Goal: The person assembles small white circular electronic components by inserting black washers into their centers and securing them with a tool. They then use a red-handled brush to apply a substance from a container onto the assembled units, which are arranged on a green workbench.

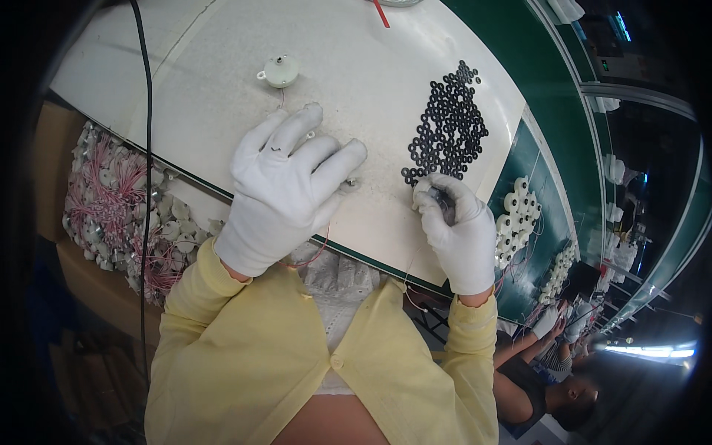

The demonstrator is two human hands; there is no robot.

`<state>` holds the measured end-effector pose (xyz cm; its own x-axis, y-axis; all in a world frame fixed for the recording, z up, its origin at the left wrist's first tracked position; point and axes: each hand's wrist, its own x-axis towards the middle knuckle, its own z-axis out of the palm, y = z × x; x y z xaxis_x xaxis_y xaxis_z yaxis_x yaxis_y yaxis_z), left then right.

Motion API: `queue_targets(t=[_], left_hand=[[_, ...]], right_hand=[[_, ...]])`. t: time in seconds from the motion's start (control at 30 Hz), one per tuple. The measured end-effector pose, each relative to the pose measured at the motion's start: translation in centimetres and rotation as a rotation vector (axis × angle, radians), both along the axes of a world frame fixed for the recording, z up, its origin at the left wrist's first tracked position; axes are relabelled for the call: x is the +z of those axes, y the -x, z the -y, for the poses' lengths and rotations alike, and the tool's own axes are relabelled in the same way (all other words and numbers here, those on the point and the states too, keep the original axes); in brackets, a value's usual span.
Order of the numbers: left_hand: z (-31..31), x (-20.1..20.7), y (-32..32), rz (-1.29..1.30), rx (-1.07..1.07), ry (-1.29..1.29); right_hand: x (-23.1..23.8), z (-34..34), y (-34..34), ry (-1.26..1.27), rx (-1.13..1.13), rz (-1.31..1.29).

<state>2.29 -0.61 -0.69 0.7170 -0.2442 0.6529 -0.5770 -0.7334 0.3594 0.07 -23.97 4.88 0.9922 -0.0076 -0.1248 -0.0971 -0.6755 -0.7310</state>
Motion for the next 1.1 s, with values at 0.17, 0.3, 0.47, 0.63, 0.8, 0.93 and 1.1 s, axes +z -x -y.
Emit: queue_targets(t=[0.17, 0.3, 0.47, 0.63, 0.8, 0.93, 1.1], left_hand=[[0.0, 0.0, 0.1, -0.009, 0.008, 0.006], [0.1, 0.0, 0.1, -0.011, 0.008, 0.011], [-0.1, 0.3, 0.2, -0.022, 0.011, -0.019], [0.0, 0.5, 0.4, -0.026, 0.014, -0.041], [0.0, 0.9, 0.1, 0.054, 0.005, -0.037], [0.0, 1.3, 0.2, 0.014, -0.025, -0.054], [0.0, 1.3, 0.3, -0.027, -0.038, -0.095]], right_hand=[[-0.2, -0.2, -0.5, 0.400, 0.118, 0.194], [1.1, -0.3, -0.4, 0.518, 0.210, 0.150], [3.4, 0.1, 1.7, 0.847, 0.500, 0.255], [3.4, -0.5, 1.9, 0.843, 0.444, 0.135], [3.4, -1.0, 2.1, 0.819, 0.405, 0.098], [1.0, 0.5, 2.5, 0.418, 0.170, 0.113], [-0.3, 1.7, 3.5, 0.368, -0.249, 0.078]])
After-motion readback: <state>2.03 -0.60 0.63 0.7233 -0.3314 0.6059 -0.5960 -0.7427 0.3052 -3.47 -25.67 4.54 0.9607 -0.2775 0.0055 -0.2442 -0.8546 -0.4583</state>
